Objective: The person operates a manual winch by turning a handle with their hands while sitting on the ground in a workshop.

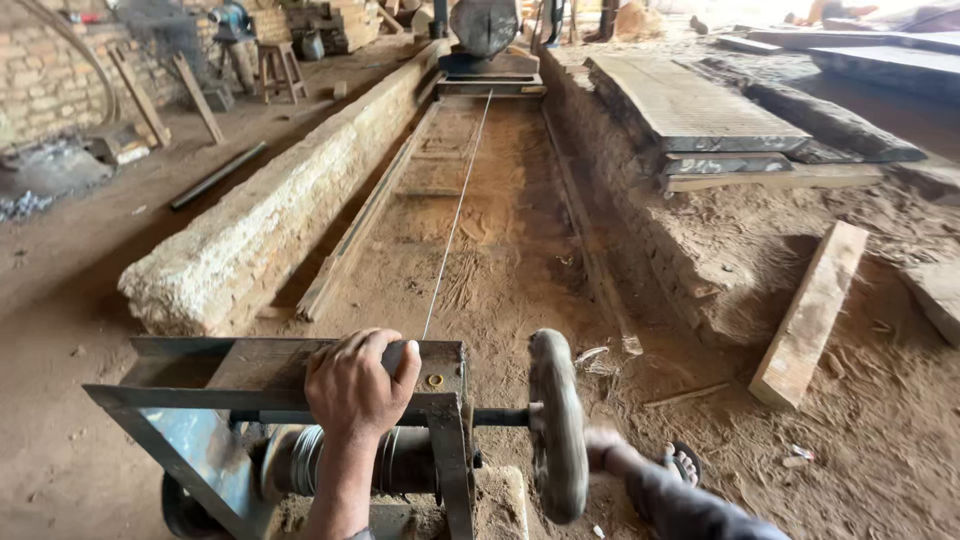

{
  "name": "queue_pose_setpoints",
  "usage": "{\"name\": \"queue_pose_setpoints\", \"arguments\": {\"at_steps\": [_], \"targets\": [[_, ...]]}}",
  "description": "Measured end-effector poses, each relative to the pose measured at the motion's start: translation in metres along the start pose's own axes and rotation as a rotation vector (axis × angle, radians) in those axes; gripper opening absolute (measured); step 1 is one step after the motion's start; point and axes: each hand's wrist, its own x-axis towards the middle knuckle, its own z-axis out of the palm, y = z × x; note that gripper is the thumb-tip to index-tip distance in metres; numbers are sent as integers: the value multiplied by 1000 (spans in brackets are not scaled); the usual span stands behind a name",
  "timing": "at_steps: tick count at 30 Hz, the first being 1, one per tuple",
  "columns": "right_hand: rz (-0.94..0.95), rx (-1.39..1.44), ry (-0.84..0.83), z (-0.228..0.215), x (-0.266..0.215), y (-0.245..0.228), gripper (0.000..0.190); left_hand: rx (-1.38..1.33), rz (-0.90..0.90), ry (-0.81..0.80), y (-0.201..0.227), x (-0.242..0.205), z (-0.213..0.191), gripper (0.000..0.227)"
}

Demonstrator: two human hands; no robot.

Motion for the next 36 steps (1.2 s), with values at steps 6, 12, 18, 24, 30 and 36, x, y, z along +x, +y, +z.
{"name": "queue_pose_setpoints", "arguments": {"at_steps": [6,12,18,24,30,36], "targets": [[13,39,-93,8,-136,-6,33,-54,-39,-44,5,-10,-11,35],[-125,-82,323,-102,-156,-3,50,-10,63,49,5,-10,-13,33],[-155,-263,647,-187,-49,14,35,54,12,-15,1,-5,-2,34],[-41,-121,476,-98,94,72,23,88,-6,-43,2,-1,2,33],[180,-4,48,7,49,51,40,42,-39,-66,-4,1,4,33],[75,8,-111,25,-113,8,40,-26,-21,-35,0,-10,-3,33]]}}
